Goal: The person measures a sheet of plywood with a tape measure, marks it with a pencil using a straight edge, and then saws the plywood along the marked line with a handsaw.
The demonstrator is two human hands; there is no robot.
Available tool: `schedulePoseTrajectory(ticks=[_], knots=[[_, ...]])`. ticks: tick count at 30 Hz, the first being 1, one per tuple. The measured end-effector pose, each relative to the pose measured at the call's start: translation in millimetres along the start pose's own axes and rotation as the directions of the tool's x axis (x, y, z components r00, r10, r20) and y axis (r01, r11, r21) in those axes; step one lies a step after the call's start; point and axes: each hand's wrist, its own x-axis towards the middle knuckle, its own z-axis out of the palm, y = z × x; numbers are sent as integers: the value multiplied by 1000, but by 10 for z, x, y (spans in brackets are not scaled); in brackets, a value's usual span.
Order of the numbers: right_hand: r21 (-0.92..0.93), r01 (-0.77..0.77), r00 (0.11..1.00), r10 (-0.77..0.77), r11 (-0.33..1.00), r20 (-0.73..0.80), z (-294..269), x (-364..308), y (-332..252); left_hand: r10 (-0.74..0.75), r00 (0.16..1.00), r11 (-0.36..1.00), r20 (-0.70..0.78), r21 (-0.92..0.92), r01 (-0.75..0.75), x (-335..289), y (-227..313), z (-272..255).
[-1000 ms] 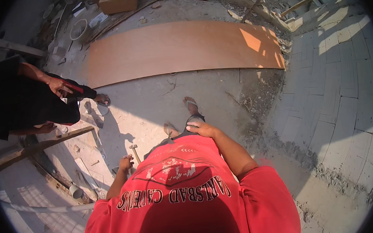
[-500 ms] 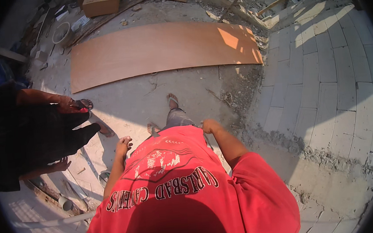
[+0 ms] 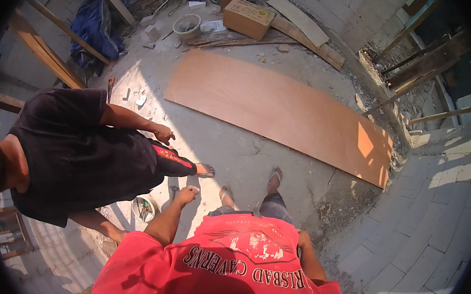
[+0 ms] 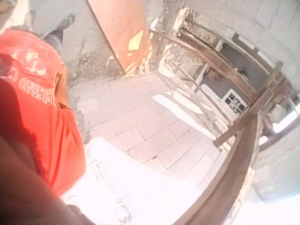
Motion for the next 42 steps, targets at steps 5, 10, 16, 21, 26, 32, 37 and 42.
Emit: schedulePoseTrajectory(ticks=[5,10,16,21,26,32,37,42], knots=[[-92,212,977,-211,973,20,-1352,1359,306,88,967,970,238,199,-137,-258,1470,901],[206,209,972,-180,956,-151,-2956,2633,-91,41,973,868,227,474,-147,-786,2852,1694],[171,282,952,-253,944,-171,-3794,3239,-893,116,993,989,-23,95,-114,-796,2959,1429],[13,287,956,-285,958,-65,-3888,3685,-2013,-134,986,919,-100,-385,86,66,2794,964],[140,370,924,-379,919,44,-3016,3264,-3505,-110,993,993,-39,39,112,757,2066,308],[-348,609,785,-603,713,138,-2899,2762,-3588,13,1000,905,-23,-424,-22,1119,2947,31],[-273,360,932,-334,892,137,-3103,2826,-3741,71,995,853,-72,-513,-98,1178,2995,-381],[-289,332,943,-322,898,84,-3481,2843,-4167,-138,990,872,3,-475,123,1231,2267,-176]])
